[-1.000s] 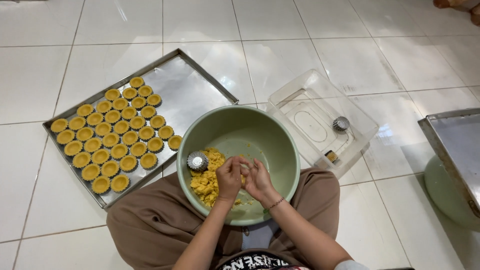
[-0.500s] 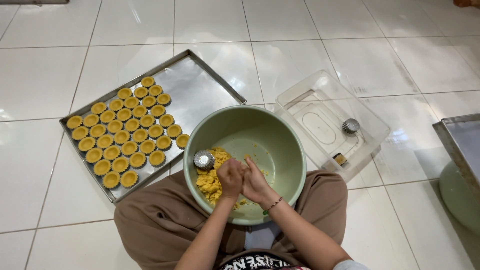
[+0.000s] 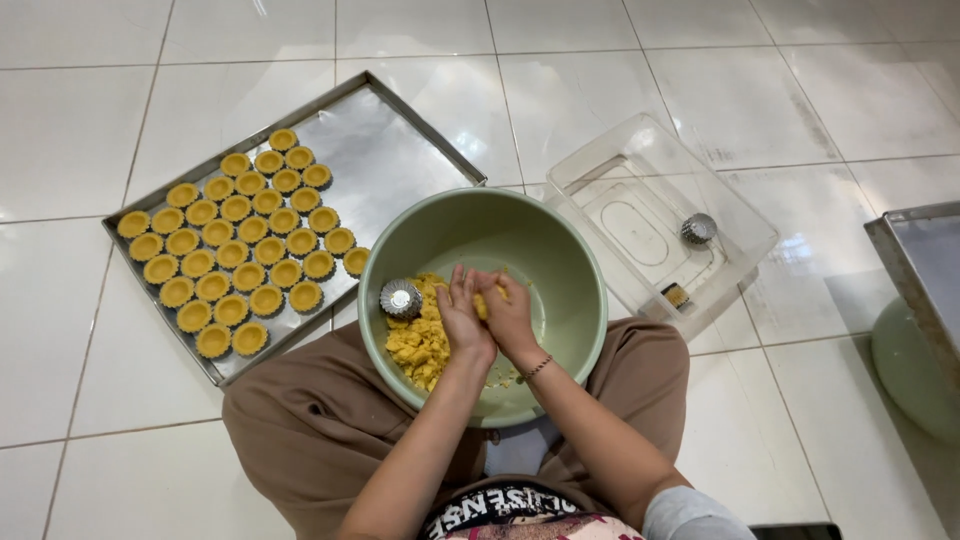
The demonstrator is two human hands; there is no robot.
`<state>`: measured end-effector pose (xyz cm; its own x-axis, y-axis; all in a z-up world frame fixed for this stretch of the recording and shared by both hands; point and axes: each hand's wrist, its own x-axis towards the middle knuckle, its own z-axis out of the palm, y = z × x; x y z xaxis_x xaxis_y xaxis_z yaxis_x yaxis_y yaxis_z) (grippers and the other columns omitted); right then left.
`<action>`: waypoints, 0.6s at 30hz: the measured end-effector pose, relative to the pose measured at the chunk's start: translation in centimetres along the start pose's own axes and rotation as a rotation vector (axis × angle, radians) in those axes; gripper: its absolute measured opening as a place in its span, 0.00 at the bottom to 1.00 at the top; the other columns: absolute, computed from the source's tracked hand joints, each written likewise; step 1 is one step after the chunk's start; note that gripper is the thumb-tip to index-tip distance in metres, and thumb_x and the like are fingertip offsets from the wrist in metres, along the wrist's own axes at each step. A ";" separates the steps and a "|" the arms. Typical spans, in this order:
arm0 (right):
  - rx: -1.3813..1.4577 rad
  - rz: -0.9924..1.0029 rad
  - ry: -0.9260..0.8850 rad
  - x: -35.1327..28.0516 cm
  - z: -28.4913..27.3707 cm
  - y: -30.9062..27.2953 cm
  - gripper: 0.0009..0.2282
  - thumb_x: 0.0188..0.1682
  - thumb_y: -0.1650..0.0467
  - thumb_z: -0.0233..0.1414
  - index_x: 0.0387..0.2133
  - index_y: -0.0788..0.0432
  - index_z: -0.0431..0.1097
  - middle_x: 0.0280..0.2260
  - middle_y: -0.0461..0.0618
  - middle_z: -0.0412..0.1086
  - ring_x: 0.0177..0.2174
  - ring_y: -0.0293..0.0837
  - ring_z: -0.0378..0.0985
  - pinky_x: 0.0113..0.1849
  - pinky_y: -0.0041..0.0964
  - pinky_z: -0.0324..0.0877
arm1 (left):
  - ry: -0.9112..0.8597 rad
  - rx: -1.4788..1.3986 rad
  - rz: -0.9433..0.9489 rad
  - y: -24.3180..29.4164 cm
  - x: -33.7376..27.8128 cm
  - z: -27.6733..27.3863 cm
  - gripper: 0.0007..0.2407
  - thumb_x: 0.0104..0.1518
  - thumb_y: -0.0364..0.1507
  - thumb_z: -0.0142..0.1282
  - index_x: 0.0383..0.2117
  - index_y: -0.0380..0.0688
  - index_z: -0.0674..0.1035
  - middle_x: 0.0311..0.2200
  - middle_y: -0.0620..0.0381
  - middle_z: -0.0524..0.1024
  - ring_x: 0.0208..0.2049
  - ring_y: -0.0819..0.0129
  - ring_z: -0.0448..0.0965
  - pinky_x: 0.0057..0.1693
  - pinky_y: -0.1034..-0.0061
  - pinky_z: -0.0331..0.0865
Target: Molding yellow dough into metal tart shells by hand while sitting on the floor.
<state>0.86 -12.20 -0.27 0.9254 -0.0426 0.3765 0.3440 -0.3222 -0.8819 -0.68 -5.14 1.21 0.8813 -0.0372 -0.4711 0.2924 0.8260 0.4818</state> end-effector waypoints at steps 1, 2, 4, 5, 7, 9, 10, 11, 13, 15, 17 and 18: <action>-0.001 0.013 0.001 0.2 -0.2 -0.8 0.05 0.47 0.64 0.62 0.31 0.50 0.80 0.22 0.44 0.71 0.23 0.42 0.73 0.28 0.33 0.70 | 0.008 0.003 -0.010 0.4 -0.1 -0.1 0.30 0.65 0.56 0.21 0.71 0.63 0.55 0.75 0.60 0.43 0.75 0.53 0.34 0.74 0.52 0.29; 0.004 0.007 -0.020 0.4 -0.4 -1.6 0.05 0.48 0.65 0.61 0.33 0.50 0.80 0.24 0.45 0.72 0.25 0.44 0.73 0.31 0.35 0.70 | 0.015 -0.013 -0.040 0.8 -0.2 -0.1 0.28 0.67 0.52 0.21 0.70 0.59 0.58 0.73 0.57 0.48 0.73 0.52 0.42 0.74 0.52 0.36; 0.013 0.006 -0.052 1.2 -0.5 -3.1 0.06 0.49 0.65 0.60 0.35 0.51 0.79 0.26 0.47 0.72 0.28 0.46 0.74 0.33 0.37 0.70 | 0.034 -0.034 -0.066 0.0 2.3 -1.6 0.27 0.69 0.49 0.21 0.69 0.55 0.61 0.72 0.54 0.53 0.72 0.51 0.49 0.73 0.53 0.42; 0.020 -0.003 -0.078 1.1 -0.6 -3.8 0.07 0.50 0.65 0.59 0.38 0.52 0.78 0.29 0.48 0.72 0.31 0.47 0.74 0.35 0.39 0.70 | 0.056 -0.156 -0.147 -1.6 4.6 -3.2 0.24 0.66 0.50 0.31 0.57 0.50 0.71 0.59 0.54 0.67 0.59 0.54 0.65 0.64 0.57 0.58; 0.028 -0.009 -0.105 1.1 -0.8 -4.7 0.08 0.51 0.65 0.58 0.40 0.52 0.78 0.31 0.50 0.73 0.34 0.49 0.74 0.37 0.42 0.70 | 0.080 -0.281 -0.227 -2.8 6.5 -4.4 0.24 0.63 0.52 0.41 0.45 0.46 0.80 0.46 0.53 0.81 0.45 0.57 0.81 0.55 0.61 0.74; 0.043 -0.041 -0.153 0.6 -0.8 -5.1 0.10 0.52 0.66 0.57 0.44 0.54 0.77 0.36 0.53 0.73 0.39 0.53 0.75 0.42 0.46 0.70 | 0.128 -0.279 -0.250 -2.1 5.6 -3.8 0.26 0.61 0.56 0.45 0.53 0.51 0.75 0.53 0.47 0.77 0.53 0.52 0.77 0.61 0.53 0.68; 0.046 -0.038 -0.157 0.2 -0.7 -5.1 0.10 0.52 0.66 0.57 0.44 0.54 0.77 0.36 0.53 0.73 0.39 0.53 0.75 0.42 0.46 0.70 | 0.134 -0.280 -0.248 -2.3 5.7 -4.2 0.26 0.61 0.56 0.45 0.53 0.51 0.75 0.53 0.47 0.77 0.53 0.52 0.77 0.61 0.53 0.68; 0.053 -0.057 -0.177 0.3 -0.7 -5.0 0.11 0.53 0.66 0.56 0.46 0.54 0.76 0.39 0.55 0.73 0.42 0.55 0.75 0.44 0.48 0.70 | 0.053 -0.243 -0.132 -2.4 6.1 -4.2 0.27 0.63 0.56 0.37 0.62 0.55 0.66 0.63 0.52 0.61 0.62 0.50 0.65 0.66 0.52 0.60; 0.060 -0.076 -0.197 0.3 -1.0 -4.9 0.12 0.54 0.66 0.55 0.49 0.55 0.75 0.41 0.56 0.74 0.44 0.56 0.76 0.46 0.50 0.70 | -0.027 -0.206 -0.018 -2.7 7.7 -5.2 0.30 0.65 0.56 0.29 0.71 0.58 0.58 0.74 0.56 0.45 0.71 0.48 0.53 0.71 0.52 0.52; 0.074 -0.112 -0.241 0.1 -1.2 -5.0 0.14 0.55 0.67 0.53 0.53 0.56 0.74 0.46 0.59 0.74 0.50 0.60 0.76 0.51 0.54 0.70 | -0.065 -0.277 -0.200 -3.1 10.2 -7.6 0.30 0.64 0.55 0.35 0.66 0.52 0.67 0.65 0.49 0.64 0.63 0.48 0.68 0.68 0.52 0.59; 0.094 -0.268 -0.256 0.2 -1.5 -5.0 0.14 0.52 0.65 0.57 0.49 0.55 0.77 0.50 0.60 0.73 0.51 0.61 0.76 0.51 0.54 0.69 | -0.083 -0.285 -0.227 -2.8 9.5 -7.2 0.29 0.63 0.56 0.37 0.62 0.51 0.69 0.62 0.48 0.67 0.59 0.49 0.70 0.66 0.53 0.61; 0.112 -0.425 -0.268 0.2 -1.9 -5.0 0.13 0.49 0.62 0.61 0.44 0.53 0.80 0.53 0.61 0.72 0.52 0.63 0.75 0.50 0.54 0.69 | -0.105 -0.291 -0.255 -2.8 9.2 -6.9 0.29 0.62 0.56 0.38 0.58 0.49 0.72 0.58 0.48 0.70 0.55 0.50 0.71 0.64 0.54 0.63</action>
